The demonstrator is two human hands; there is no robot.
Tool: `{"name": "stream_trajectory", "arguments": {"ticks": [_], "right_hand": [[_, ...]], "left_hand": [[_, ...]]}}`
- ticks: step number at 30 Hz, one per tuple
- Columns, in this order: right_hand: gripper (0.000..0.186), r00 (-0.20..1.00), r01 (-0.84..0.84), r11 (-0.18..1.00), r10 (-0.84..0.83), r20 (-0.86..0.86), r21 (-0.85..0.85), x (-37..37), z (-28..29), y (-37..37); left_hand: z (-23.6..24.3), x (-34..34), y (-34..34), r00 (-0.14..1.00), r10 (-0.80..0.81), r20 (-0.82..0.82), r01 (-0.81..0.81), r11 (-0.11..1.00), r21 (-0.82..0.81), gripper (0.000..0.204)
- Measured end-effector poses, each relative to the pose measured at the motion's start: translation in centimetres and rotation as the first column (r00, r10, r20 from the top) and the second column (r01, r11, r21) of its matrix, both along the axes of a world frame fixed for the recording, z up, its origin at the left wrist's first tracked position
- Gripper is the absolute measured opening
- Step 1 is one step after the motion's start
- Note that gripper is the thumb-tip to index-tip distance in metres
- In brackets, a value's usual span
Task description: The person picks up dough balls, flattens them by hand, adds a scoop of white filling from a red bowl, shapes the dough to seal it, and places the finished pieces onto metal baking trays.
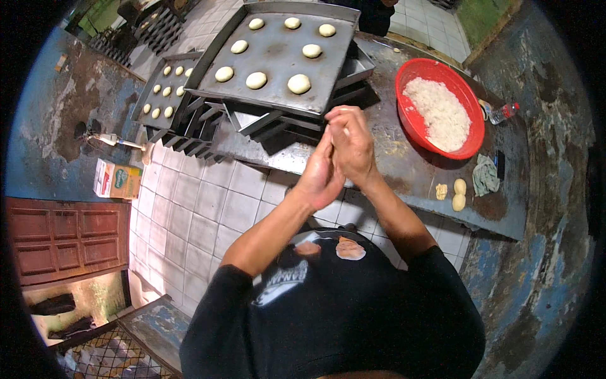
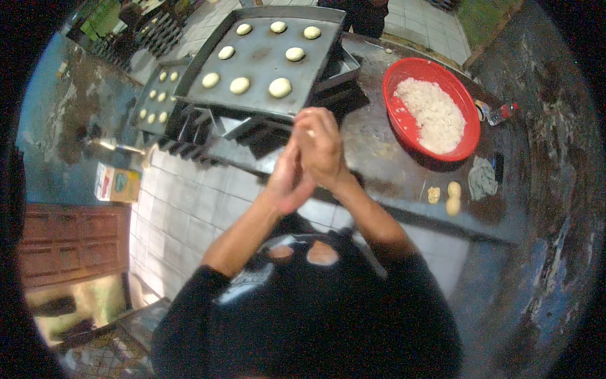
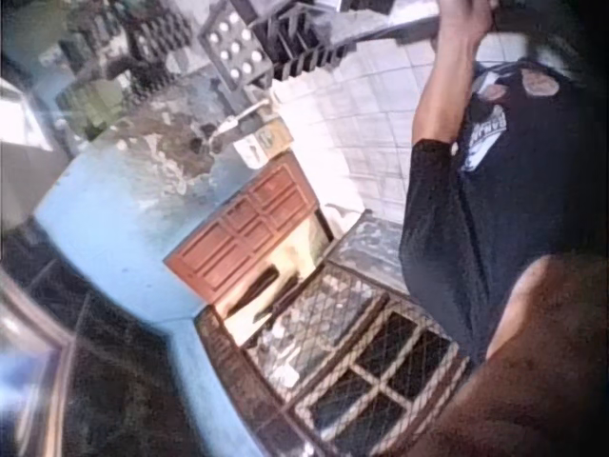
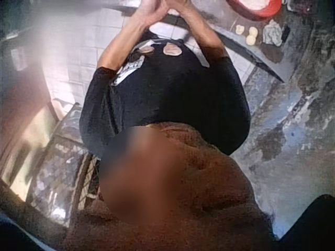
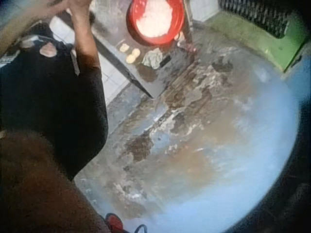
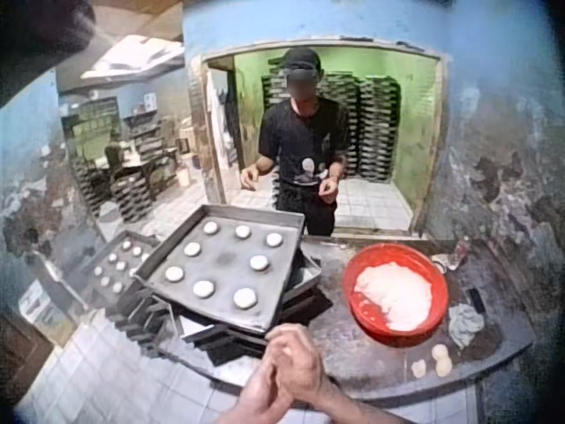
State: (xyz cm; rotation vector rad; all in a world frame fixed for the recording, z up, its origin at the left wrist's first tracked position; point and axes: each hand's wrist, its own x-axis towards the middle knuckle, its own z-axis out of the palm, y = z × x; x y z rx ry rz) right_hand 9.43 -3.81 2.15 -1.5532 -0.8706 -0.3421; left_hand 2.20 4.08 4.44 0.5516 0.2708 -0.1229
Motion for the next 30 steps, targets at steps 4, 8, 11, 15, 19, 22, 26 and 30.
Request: {"name": "stream_trajectory", "arguments": {"ticks": [4,8,11,15,19,22,26,30], "right_hand": [[0.019,0.998,-0.051,0.998,0.053,0.036,-0.041,-0.8,2.1,4.2],[0.037,0.304,-0.029,0.789,0.592,-0.746,0.614,3.4,2.8,8.5],[0.036,0.059,0.028,0.67,0.74,-0.67,0.742,3.5,4.9,13.1],[0.033,0.094,-0.109,0.745,0.667,-0.739,0.658,5.4,5.4,18.6],[0.038,0.325,-0.333,0.916,0.333,-0.885,0.223,8.9,5.8,22.7],[0.051,0.851,-0.13,0.925,-0.08,-0.52,-0.356,15.1,3.4,27.3],[0.047,0.962,0.257,0.443,-0.206,0.182,-0.859,24.0,-3.2,30.0],[0.053,0.997,0.067,0.475,-0.066,0.04,-0.877,27.7,-5.2,30.3]], "left_hand": [[1.2,1.9,5.8,0.983,-0.026,0.181,0.056,0.985,-0.161,0.058],[1.3,3.8,11.6,0.964,0.147,0.222,-0.241,0.837,0.492,0.063],[-0.2,6.3,18.3,0.816,-0.079,0.573,-0.578,-0.074,0.812,0.038],[-0.8,9.0,25.1,0.812,-0.084,0.578,-0.555,0.197,0.808,0.049],[0.4,8.6,31.4,0.8,0.089,0.594,-0.566,0.444,0.695,0.062],[-1.3,7.2,37.2,0.816,0.156,0.556,-0.576,0.275,0.769,0.054],[-3.5,6.3,40.3,0.775,0.27,0.571,-0.631,0.284,0.722,0.044],[-5.0,3.9,43.5,0.795,0.303,0.526,-0.583,0.142,0.8,0.043]]}}
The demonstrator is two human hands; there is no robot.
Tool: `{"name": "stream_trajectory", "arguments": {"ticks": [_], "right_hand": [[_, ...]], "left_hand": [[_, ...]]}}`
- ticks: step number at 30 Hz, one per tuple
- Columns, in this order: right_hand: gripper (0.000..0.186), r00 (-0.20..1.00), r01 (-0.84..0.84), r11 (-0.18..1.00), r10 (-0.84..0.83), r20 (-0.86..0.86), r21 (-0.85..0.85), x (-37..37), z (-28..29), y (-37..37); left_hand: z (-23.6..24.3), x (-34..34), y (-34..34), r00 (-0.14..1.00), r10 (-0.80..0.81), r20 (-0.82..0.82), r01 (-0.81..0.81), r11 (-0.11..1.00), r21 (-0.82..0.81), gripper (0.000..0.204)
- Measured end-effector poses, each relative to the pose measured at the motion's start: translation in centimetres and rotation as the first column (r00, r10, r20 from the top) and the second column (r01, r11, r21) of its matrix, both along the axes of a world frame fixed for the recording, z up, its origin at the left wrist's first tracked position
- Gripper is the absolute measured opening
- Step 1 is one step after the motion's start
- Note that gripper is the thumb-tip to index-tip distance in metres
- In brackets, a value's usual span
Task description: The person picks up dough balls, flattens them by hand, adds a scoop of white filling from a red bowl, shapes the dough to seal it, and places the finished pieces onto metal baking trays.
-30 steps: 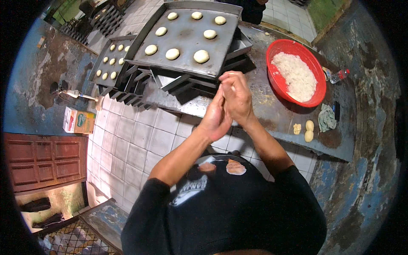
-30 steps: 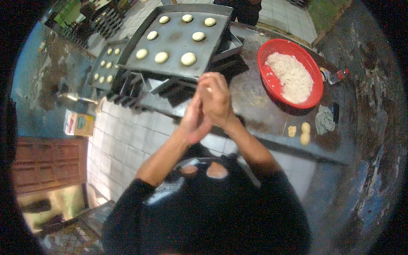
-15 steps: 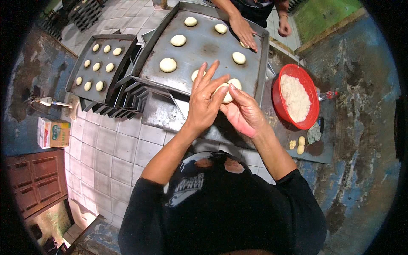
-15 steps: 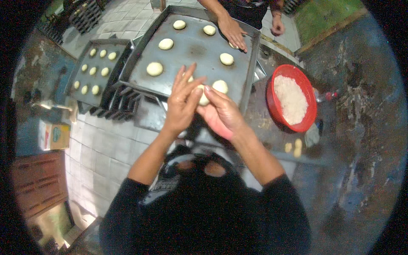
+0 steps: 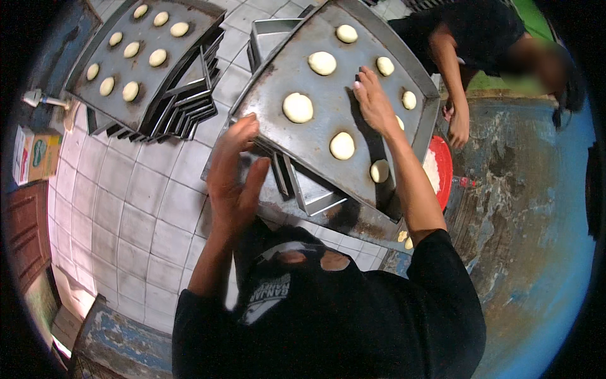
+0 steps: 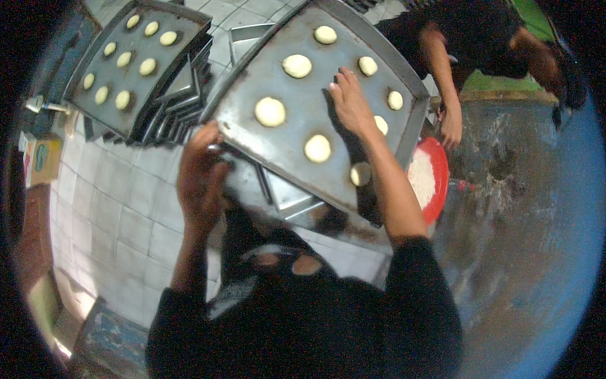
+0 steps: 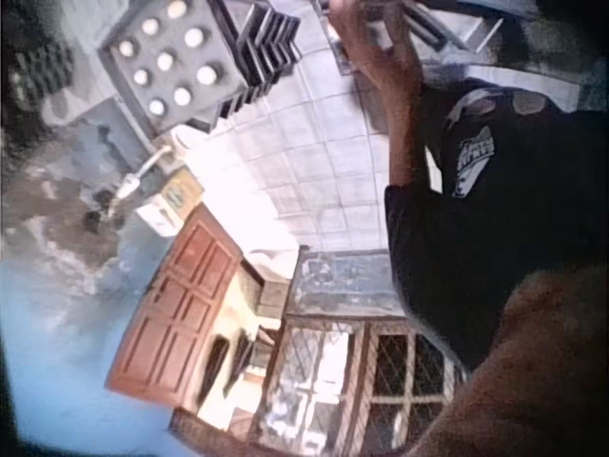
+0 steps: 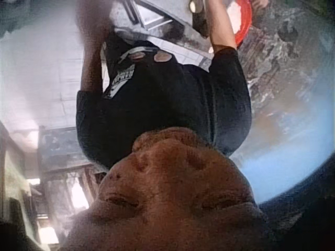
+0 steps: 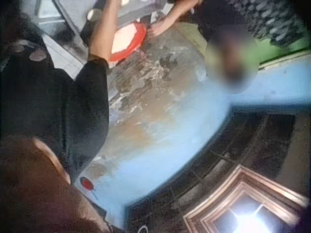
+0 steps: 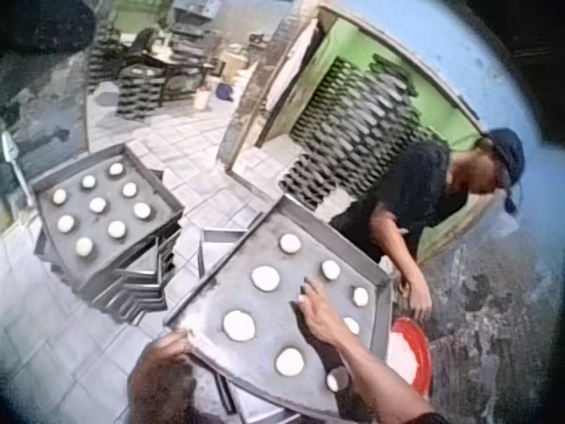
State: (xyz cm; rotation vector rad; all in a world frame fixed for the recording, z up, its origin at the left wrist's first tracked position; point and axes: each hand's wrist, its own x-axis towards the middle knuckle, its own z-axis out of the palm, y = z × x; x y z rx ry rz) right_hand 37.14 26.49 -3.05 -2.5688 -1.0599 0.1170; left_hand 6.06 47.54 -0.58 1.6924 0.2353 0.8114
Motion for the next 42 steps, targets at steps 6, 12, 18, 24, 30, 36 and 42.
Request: {"name": "stream_trajectory", "arguments": {"ticks": [6,12,18,24,30,36,42], "right_hand": [[0.068,0.997,-0.076,0.993,0.076,0.006,-0.085,1.0,-2.5,0.4],[0.074,0.958,-0.032,0.97,0.099,0.268,-0.242,4.3,0.7,2.3],[0.072,0.88,0.081,0.949,0.076,-0.469,0.305,1.5,5.5,1.6],[0.038,0.984,0.129,0.849,-0.045,-0.173,0.512,-12.7,13.0,-9.6],[0.052,0.786,0.552,0.755,-0.613,0.081,0.355,-25.5,6.0,-20.2],[0.07,0.456,0.881,0.322,-0.387,-0.801,0.346,-27.3,1.2,-22.8],[0.04,0.465,0.851,0.225,0.094,-0.88,0.474,-24.7,0.0,-21.2]], "left_hand": [[-0.2,-0.5,-0.1,0.998,0.05,-0.049,-0.057,0.986,-0.16,0.034],[3.6,1.0,-0.3,0.989,0.151,0.007,-0.151,0.981,0.123,0.039],[4.3,2.9,2.0,0.975,0.213,-0.062,-0.201,0.968,0.151,0.042],[-0.7,4.7,4.9,0.943,0.047,-0.33,-0.045,0.999,0.012,0.051],[-2.5,6.6,1.3,0.978,0.151,-0.146,-0.178,0.964,-0.198,0.042],[-2.8,7.0,0.5,0.997,0.003,-0.071,-0.042,0.83,-0.556,0.042],[-4.7,6.1,3.5,0.917,0.091,-0.387,-0.242,0.9,-0.361,0.042]]}}
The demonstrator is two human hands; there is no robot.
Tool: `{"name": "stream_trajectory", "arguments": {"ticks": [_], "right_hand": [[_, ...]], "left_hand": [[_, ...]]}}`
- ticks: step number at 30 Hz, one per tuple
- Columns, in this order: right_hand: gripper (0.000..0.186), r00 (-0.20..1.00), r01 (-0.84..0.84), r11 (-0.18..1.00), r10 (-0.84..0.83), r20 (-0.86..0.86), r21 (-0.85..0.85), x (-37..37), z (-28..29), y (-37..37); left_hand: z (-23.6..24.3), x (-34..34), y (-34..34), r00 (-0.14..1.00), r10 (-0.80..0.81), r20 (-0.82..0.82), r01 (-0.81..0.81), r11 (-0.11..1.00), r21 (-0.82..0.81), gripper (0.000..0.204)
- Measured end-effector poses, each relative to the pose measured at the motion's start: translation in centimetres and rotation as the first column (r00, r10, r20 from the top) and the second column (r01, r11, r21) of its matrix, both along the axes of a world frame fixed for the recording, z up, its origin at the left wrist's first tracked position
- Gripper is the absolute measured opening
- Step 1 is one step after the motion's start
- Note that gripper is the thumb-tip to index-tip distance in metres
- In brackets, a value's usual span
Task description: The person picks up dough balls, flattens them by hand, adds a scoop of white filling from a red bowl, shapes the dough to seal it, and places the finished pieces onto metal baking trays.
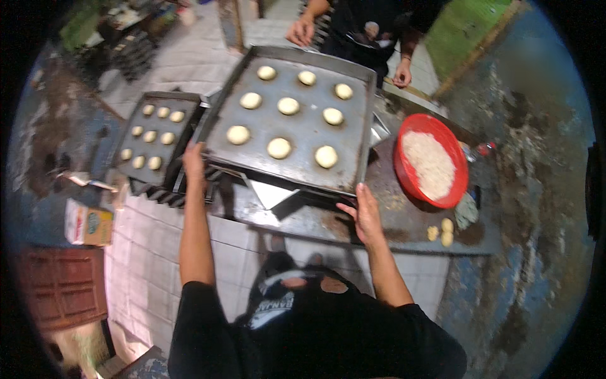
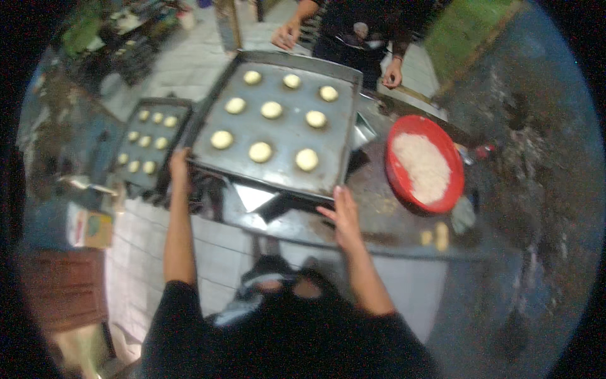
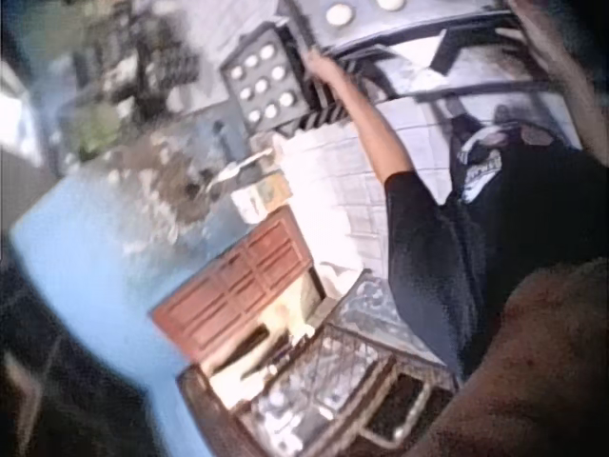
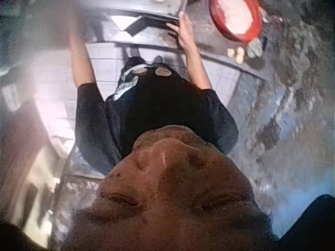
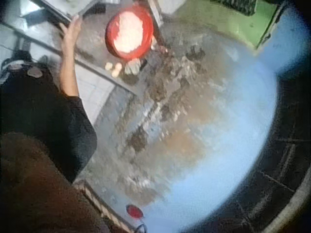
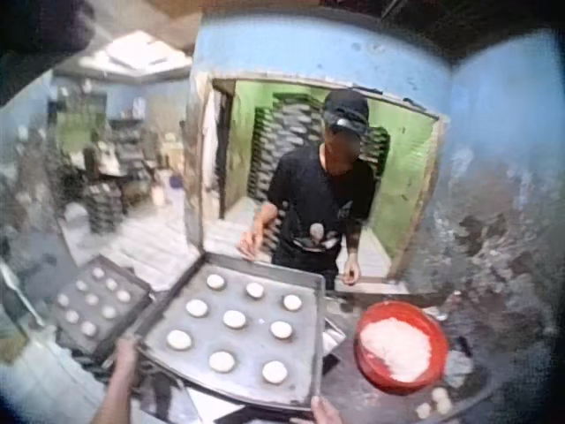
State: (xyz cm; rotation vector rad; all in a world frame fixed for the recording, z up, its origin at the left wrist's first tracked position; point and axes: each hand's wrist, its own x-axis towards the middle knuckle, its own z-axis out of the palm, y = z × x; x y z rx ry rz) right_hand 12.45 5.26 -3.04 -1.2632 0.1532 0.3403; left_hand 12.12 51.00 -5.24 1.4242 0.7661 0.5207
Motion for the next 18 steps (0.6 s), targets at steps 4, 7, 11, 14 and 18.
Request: {"name": "stream_trajectory", "arguments": {"ticks": [4,7,11,14,18], "right_hand": [[0.048,0.995,0.064,0.966,-0.041,-0.096,0.25,0.1,-0.8,-1.2],[0.049,0.999,0.037,0.973,-0.034,-0.02,0.227,0.0,-1.5,-3.4],[0.062,0.992,-0.066,0.995,0.057,0.111,0.079,-4.2,1.9,-1.8],[0.069,0.973,-0.168,0.985,0.161,0.164,0.027,-5.0,2.5,1.7],[0.066,0.935,-0.214,0.971,0.236,0.263,-0.11,-4.5,3.4,9.8]], "left_hand": [[3.1,-1.8,-1.7,0.983,0.006,-0.182,0.01,0.996,0.086,0.035],[4.6,-7.8,-5.1,0.998,-0.042,-0.054,0.045,0.997,0.062,0.058],[3.0,-15.4,-3.7,0.981,-0.011,0.193,0.019,0.999,-0.04,0.06],[5.3,-17.5,-0.5,0.957,0.051,0.285,0.001,0.984,-0.18,0.059],[5.7,-22.0,5.3,0.893,0.19,0.409,-0.077,0.957,-0.279,0.061]]}}
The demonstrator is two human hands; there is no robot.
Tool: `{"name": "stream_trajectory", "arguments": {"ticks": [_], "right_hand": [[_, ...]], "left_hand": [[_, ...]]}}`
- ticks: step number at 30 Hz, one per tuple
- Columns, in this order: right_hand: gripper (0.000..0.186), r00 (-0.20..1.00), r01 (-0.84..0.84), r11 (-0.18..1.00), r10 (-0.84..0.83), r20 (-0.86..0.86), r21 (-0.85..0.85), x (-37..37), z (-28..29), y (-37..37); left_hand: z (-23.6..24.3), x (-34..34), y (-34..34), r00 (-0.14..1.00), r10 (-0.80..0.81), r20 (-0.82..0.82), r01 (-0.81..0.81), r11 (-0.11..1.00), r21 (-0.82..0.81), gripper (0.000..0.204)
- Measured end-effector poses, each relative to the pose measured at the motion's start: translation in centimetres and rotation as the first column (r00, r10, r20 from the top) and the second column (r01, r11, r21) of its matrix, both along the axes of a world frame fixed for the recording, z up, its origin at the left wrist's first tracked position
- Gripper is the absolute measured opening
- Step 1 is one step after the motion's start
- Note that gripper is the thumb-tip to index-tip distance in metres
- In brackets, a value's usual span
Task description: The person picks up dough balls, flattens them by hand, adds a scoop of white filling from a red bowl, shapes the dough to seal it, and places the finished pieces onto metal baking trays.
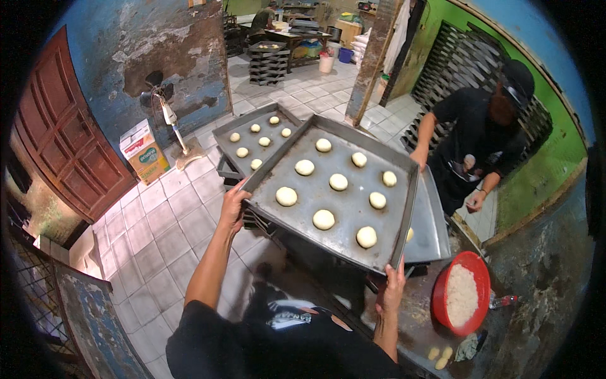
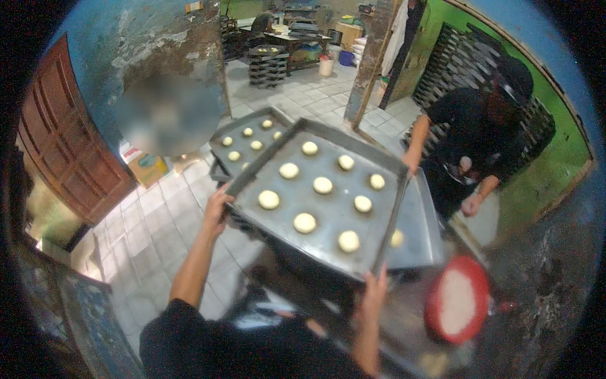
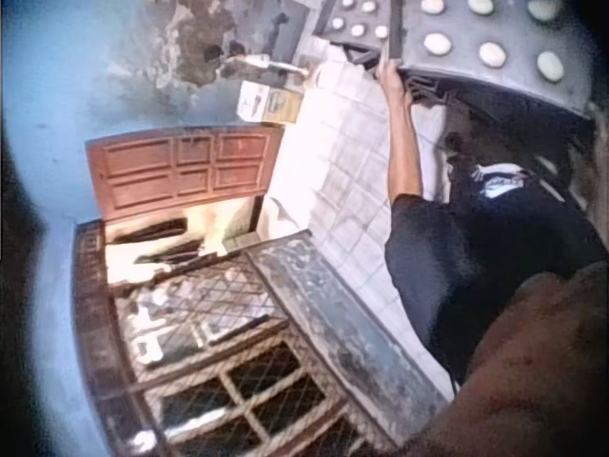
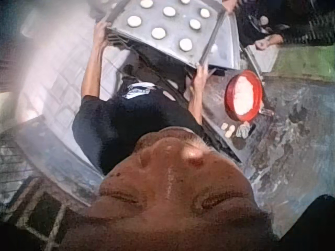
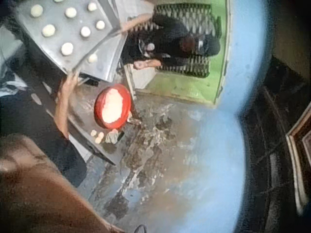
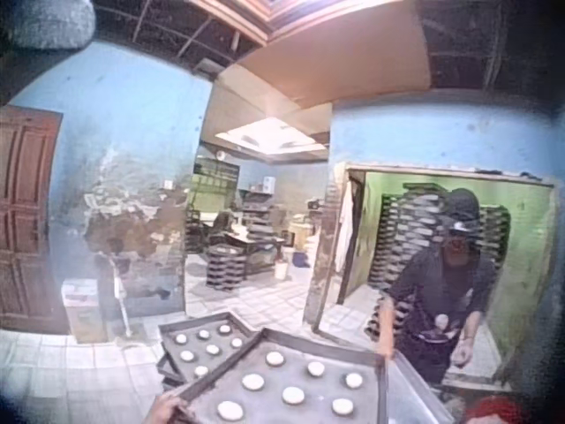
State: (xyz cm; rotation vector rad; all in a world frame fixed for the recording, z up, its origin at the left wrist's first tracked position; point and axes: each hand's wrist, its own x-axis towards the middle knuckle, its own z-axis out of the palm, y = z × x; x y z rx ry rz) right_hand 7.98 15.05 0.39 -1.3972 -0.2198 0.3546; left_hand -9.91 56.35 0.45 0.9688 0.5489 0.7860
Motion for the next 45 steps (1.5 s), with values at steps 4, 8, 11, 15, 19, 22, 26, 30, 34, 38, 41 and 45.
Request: {"name": "stream_trajectory", "arguments": {"ticks": [4,8,11,15,19,22,26,30,34,38,41,45], "right_hand": [[0.067,0.993,-0.106,0.987,0.112,-0.045,0.12,0.1,3.4,13.5],[0.068,0.931,-0.075,0.948,0.177,-0.319,0.309,1.9,2.9,25.7],[0.036,0.802,-0.037,0.899,0.287,-0.524,0.436,5.0,0.8,34.4],[0.045,0.697,0.058,0.961,0.155,-0.7,0.27,9.8,-4.4,43.2],[0.042,0.654,0.14,0.972,0.053,-0.755,0.19,13.0,-10.0,47.9],[0.041,0.614,0.185,0.942,0.111,-0.781,0.28,14.6,-14.9,48.3],[0.042,0.775,-0.145,0.989,0.122,-0.621,0.013,10.0,-13.3,46.9],[0.026,0.731,-0.628,0.762,0.507,-0.456,-0.159,5.3,-3.0,40.5],[0.024,0.98,-0.077,0.921,0.0,-0.197,-0.382,6.0,1.8,28.3],[0.038,0.931,0.348,0.583,-0.305,0.199,-0.734,10.4,-2.3,18.0],[0.051,0.934,0.337,0.342,-0.24,0.266,-0.877,11.8,-7.7,15.8],[0.033,0.901,0.426,0.54,-0.326,0.287,-0.726,6.8,-3.5,15.7]], "left_hand": [[-2.4,-2.8,11.2,0.979,0.181,0.096,-0.179,0.984,-0.023,0.062],[-2.0,-3.7,20.3,0.953,0.281,0.111,-0.271,0.958,-0.092,0.062],[-4.4,-3.9,26.9,0.945,0.309,0.108,-0.3,0.949,-0.093,0.063],[-8.1,-1.7,32.3,0.954,0.293,0.061,-0.289,0.955,-0.071,0.063],[-12.7,1.8,35.9,0.959,0.279,0.04,-0.277,0.959,-0.06,0.065],[-16.7,4.1,36.9,0.956,0.25,-0.151,-0.26,0.964,-0.052,0.065],[-17.6,3.6,37.0,0.62,0.611,-0.492,-0.364,0.78,0.51,0.07],[-10.2,4.0,32.9,0.732,0.652,-0.196,-0.393,0.64,0.661,0.055],[-6.6,6.9,27.7,0.947,0.292,-0.136,-0.146,0.765,0.627,0.048],[-5.0,12.1,20.9,0.995,0.008,-0.095,0.05,0.798,0.6,0.038],[-2.7,15.2,12.4,0.954,-0.299,-0.009,0.261,0.817,0.515,0.035],[-0.6,14.1,1.6,0.759,-0.649,-0.048,0.606,0.679,0.415,0.03]]}}
